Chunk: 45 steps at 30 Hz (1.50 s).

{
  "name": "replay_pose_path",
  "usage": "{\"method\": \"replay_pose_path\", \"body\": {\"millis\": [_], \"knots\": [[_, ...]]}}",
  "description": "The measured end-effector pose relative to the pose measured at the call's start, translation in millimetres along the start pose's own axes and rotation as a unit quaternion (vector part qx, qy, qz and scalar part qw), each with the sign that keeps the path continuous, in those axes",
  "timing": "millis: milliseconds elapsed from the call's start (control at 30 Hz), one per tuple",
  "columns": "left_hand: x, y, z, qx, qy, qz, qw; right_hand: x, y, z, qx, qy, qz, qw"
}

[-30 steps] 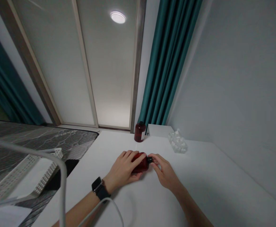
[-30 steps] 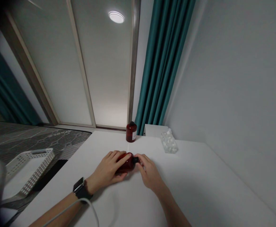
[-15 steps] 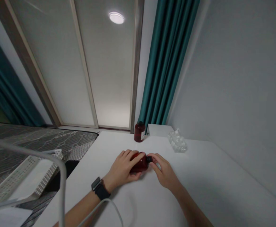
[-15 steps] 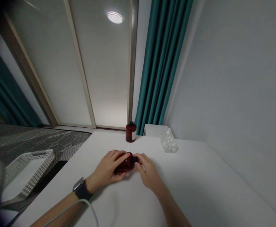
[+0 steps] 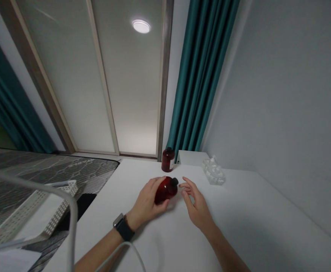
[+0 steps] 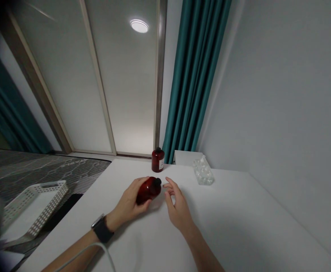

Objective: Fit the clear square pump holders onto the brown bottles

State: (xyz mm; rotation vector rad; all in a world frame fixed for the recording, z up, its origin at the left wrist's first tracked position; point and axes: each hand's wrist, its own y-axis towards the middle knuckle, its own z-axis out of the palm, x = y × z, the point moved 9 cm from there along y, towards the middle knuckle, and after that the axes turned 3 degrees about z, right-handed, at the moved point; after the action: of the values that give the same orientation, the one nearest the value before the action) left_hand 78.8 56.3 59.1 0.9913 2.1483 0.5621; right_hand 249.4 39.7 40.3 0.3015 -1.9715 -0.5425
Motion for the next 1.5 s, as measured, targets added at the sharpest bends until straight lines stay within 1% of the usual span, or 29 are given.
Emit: {"method": "replay_pose_path", "body": {"millis": [133,267,333,400,633,800,933,1000,1067,1200,1267,1367,1500], "knots": [[23,-4,-7.3,-0.042,-0.065,-0.062,0.995,3,-1,-3,-0.005,-0.018,-0.018,1.000],[45,-10,-7.3,-0.074,-0.092,-0.125,0.985,8,-1,3,0.020,-0.028,-0.038,0.999],[50,-10,-7.3,-0.082,-0.096,-0.140,0.982,9,-1,7,0.035,-0.033,-0.045,0.998],[52,-9,-8.0,-0.078,-0.093,-0.145,0.982,9,-2,10,0.045,-0.039,-0.049,0.997],[46,-3,-19.7,-0.037,-0.052,-0.121,0.991,0,-3,16,0.054,-0.053,-0.044,0.996],[44,0,-24.3,-0.021,0.019,-0.105,0.994,-4,-6,22,0.070,-0.056,-0.039,0.995],[39,2,-26.9,-0.013,0.063,-0.066,0.996,-6,-7,27,0.084,-0.055,-0.029,0.995],[37,1,-28.9,-0.011,0.059,-0.048,0.997,-8,-8,29,0.091,-0.054,-0.024,0.994],[37,-2,-31.2,-0.013,0.035,-0.044,0.998,-10,-9,30,0.095,-0.054,-0.020,0.994],[40,-9,-30.1,-0.011,-0.032,-0.055,0.998,-12,-9,30,0.091,-0.055,-0.016,0.994],[42,-13,-29.3,-0.013,-0.047,-0.060,0.997,-14,-9,31,0.089,-0.056,-0.013,0.994],[42,-17,-31.2,-0.025,-0.029,-0.051,0.998,-18,-8,32,0.086,-0.057,-0.007,0.995],[33,-19,-35.7,-0.048,0.030,-0.003,0.998,-23,-7,32,0.077,-0.056,-0.003,0.995]]}}
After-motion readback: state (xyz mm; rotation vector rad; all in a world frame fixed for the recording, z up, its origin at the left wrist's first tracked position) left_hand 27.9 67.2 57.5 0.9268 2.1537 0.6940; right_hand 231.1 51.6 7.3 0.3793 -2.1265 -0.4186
